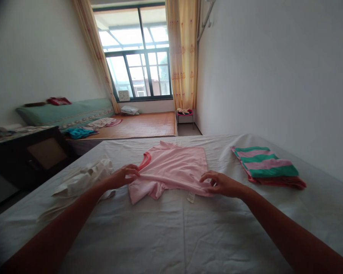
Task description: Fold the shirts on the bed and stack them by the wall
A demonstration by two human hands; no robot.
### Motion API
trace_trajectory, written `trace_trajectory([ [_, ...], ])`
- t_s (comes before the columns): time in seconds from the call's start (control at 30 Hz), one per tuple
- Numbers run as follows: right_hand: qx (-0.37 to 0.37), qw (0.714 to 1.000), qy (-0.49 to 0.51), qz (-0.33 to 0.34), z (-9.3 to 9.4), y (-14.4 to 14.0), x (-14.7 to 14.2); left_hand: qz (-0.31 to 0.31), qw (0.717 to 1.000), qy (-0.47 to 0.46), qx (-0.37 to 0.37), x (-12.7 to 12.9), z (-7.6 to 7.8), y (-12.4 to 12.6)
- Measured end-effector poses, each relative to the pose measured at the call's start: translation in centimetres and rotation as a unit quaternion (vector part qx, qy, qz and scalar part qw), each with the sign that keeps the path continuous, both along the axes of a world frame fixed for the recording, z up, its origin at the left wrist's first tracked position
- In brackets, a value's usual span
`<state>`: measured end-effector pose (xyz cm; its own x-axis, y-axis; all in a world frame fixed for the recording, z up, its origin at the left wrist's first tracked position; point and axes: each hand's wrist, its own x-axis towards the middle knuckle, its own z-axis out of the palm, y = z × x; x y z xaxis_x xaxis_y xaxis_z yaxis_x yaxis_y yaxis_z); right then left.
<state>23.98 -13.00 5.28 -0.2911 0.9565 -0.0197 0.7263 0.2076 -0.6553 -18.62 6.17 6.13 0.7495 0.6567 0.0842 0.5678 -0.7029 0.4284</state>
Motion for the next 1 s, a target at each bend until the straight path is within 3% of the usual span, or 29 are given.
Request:
trace_trajectory([
  [0.07, -0.021, 0.998, 0.009, 0.060, 0.1, -0.6, 0.1, -0.093, 0.992, 0.024, -0.084, 0.2, 0.2, -2.1],
  [0.13, -0.009, 0.995, 0.002, 0.103, -0.3, -1.0, -0.2, -0.138, 0.985, 0.041, -0.091, 0.7, -0.1, -3.9],
  [0.27, 0.083, 0.994, -0.037, 0.052, -1.5, -0.7, -1.2, -0.097, 0.995, 0.029, 0.002, 2.1, -0.6, -5.8],
  [0.4, 0.117, 0.991, -0.046, 0.039, -0.6, -0.2, -1.4, -0.105, 0.992, 0.062, -0.032, 2.1, 0.8, -5.3],
  [0.53, 0.068, 0.993, -0.028, 0.087, 1.3, -1.0, -1.3, -0.151, 0.966, 0.124, -0.171, 0.6, 2.8, -4.1],
  [0.7, 0.004, 0.994, -0.025, 0.110, 1.5, -0.6, -1.4, -0.172, 0.948, 0.120, -0.238, 1.0, 3.5, -2.8],
  [0.77, -0.036, 0.997, 0.024, 0.063, 1.0, 0.6, -1.2, -0.151, 0.950, 0.083, -0.259, 2.1, 3.6, -1.8],
  [0.83, -0.053, 0.993, 0.099, -0.026, 0.4, 2.3, -1.0, -0.096, 0.962, -0.006, -0.256, 3.3, 3.5, -0.3],
  [0.93, -0.049, 0.963, 0.185, -0.188, -1.0, 4.8, -0.6, 0.050, 0.962, -0.165, -0.210, 4.5, 2.4, 2.4],
  [1.0, -0.035, 0.943, 0.189, -0.270, -2.3, 5.8, -0.3, 0.129, 0.951, -0.220, -0.177, 4.6, 1.1, 3.8],
])
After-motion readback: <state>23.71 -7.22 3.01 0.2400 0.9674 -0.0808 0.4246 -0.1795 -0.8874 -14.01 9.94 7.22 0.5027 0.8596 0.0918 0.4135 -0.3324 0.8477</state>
